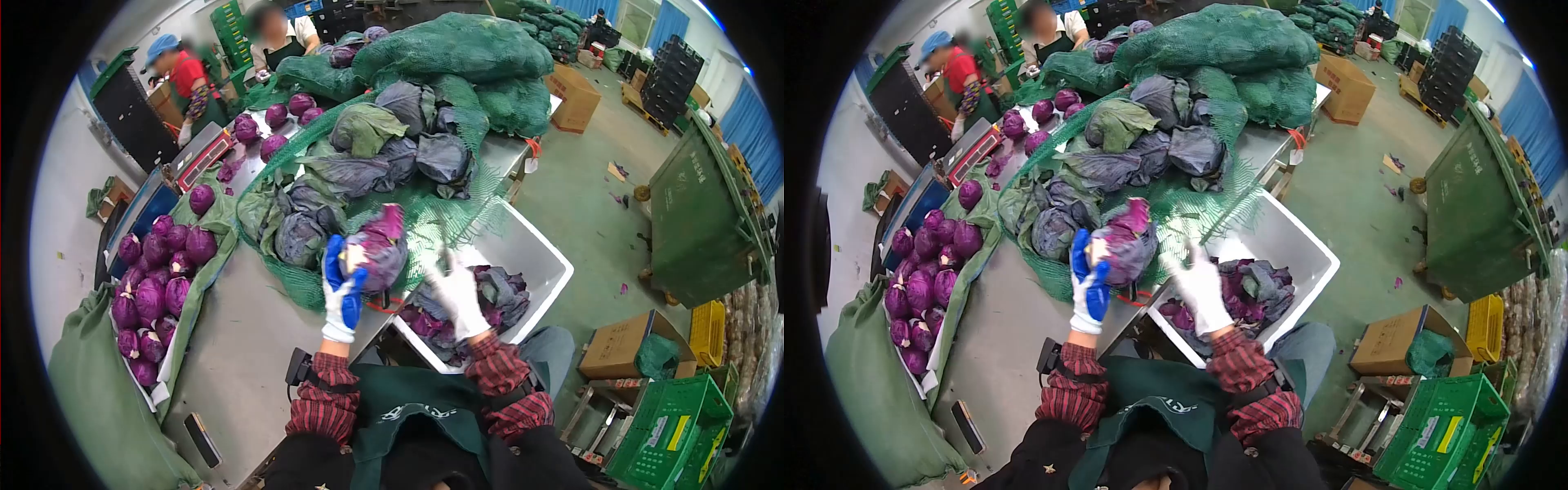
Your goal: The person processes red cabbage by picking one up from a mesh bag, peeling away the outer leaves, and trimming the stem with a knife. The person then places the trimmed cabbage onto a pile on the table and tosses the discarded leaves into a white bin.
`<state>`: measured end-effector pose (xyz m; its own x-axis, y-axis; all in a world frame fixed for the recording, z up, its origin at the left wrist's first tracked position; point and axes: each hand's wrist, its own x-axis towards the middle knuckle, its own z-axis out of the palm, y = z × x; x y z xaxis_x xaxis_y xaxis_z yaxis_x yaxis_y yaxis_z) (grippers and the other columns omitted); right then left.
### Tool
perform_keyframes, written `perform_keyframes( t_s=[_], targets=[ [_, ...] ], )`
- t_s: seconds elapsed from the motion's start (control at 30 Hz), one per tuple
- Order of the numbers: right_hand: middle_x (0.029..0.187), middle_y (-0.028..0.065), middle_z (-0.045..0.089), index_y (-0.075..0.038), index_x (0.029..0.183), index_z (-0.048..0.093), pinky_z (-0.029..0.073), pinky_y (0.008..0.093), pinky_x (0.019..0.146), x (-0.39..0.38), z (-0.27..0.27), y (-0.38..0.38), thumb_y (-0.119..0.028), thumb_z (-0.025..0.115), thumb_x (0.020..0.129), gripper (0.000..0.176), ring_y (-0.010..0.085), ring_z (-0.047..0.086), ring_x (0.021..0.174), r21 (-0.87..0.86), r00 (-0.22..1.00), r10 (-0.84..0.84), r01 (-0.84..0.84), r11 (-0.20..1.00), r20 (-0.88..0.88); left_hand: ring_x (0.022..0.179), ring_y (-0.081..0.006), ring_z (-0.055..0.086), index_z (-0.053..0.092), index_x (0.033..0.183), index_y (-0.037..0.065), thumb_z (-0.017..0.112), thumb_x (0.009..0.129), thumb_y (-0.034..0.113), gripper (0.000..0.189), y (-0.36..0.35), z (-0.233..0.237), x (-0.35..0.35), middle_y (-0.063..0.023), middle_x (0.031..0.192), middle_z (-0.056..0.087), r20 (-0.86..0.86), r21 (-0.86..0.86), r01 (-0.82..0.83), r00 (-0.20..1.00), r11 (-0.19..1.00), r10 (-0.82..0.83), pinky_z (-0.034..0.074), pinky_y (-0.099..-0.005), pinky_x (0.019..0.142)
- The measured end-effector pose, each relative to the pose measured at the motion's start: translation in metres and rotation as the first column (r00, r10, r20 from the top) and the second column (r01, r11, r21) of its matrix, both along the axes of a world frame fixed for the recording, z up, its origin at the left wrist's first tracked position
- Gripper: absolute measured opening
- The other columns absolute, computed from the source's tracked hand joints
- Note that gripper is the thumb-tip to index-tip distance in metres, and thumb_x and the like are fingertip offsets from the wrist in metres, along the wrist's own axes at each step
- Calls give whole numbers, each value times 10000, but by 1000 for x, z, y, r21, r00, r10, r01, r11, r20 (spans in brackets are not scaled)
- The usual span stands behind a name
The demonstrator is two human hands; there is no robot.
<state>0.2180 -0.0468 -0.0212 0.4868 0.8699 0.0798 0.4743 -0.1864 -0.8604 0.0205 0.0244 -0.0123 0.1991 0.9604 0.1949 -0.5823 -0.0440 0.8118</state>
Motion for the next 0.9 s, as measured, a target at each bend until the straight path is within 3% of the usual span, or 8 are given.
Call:
perform_keyframes(
  t_s=[0.17, 0.23, 0.37, 0.43, 0.57, 0.7, 0.83, 0.9],
  targets=[
    [976, 277, 641, -85, 1439, 319, 504, 419, 771, -34, 1, 5, -478, 559, 896, 712, 355, 658, 884, 11, 994, 107, -108, 994, 30, 1211, -224, 466, 498, 1309, 67, 757, 715, 32, 649, -9, -8, 19, -80, 1301, 465, -587, 473, 113, 780, 874, 216, 405, -332, 1020],
    [785, 179, 649, -77, 1428, 341, 506, 356, 592, -31, 4, -3, -336, 567, 930, 605, 232, 645, 636, -39, 897, 180, -214, 976, -404, 1180, -239, 502, 510, 1293, 39, 714, 776, 64, 557, 2, -3, 15, -100, 1290, 496, -639, 304, 109, 760, 947, 118, 393, -345, 1019],
    [663, 149, 599, -12, 1112, 579, 463, 335, 482, -43, 0, 4, -246, 533, 950, 288, 171, 573, 485, 129, 954, 67, -31, 991, -291, 1168, -316, 511, 612, 1163, 52, 720, 792, 227, 424, 2, 18, 31, -149, 1255, 544, -799, 509, 174, 460, 843, 388, 401, -387, 1000],
    [635, 173, 583, 3, 928, 593, 472, 365, 486, -17, -38, 22, -244, 554, 933, 250, 203, 581, 470, 109, 990, -113, 121, 987, -83, 1176, -301, 505, 619, 1158, 59, 726, 783, 222, 423, 3, 22, 27, -145, 1230, 555, -800, 478, 168, 488, 862, 349, 388, -379, 1013],
    [620, 85, 614, -1, 910, 612, 457, 335, 469, 34, -50, 8, -275, 646, 868, 280, 185, 582, 478, 31, 911, -178, 204, 978, -373, 1211, -200, 470, 559, 1230, 12, 688, 796, 96, 461, 10, 20, 5, -102, 1244, 541, -667, 220, 210, 745, 953, -10, 325, -317, 1059],
    [1045, 229, 661, -24, 1167, 610, 486, 328, 845, -12, 10, 3, -438, 681, 812, 551, 257, 650, 977, -29, 979, 143, -148, 989, -143, 1249, -202, 432, 531, 1277, 23, 679, 800, 97, 505, 10, 20, -1, -102, 1292, 508, -730, 241, 309, 683, 920, -38, 309, -322, 1071],
    [1097, 254, 631, 38, 1158, 591, 467, 383, 893, -27, -13, 27, -454, 563, 889, 561, 368, 610, 1036, -16, 798, 142, -187, 982, -586, 1279, -212, 401, 554, 1259, 36, 688, 777, 57, 502, -7, 19, 1, -106, 1384, 413, -752, 283, 334, 659, 899, -8, 310, -334, 1082],
    [1012, 247, 650, 33, 1115, 607, 491, 416, 825, -28, -29, 35, -416, 538, 916, 496, 388, 630, 939, 54, 989, 149, -148, 987, 1, 1274, -220, 408, 569, 1243, 41, 702, 762, 44, 500, -11, 15, -1, -110, 1410, 378, -685, 239, 302, 726, 923, -60, 319, -337, 1082]
  ],
)
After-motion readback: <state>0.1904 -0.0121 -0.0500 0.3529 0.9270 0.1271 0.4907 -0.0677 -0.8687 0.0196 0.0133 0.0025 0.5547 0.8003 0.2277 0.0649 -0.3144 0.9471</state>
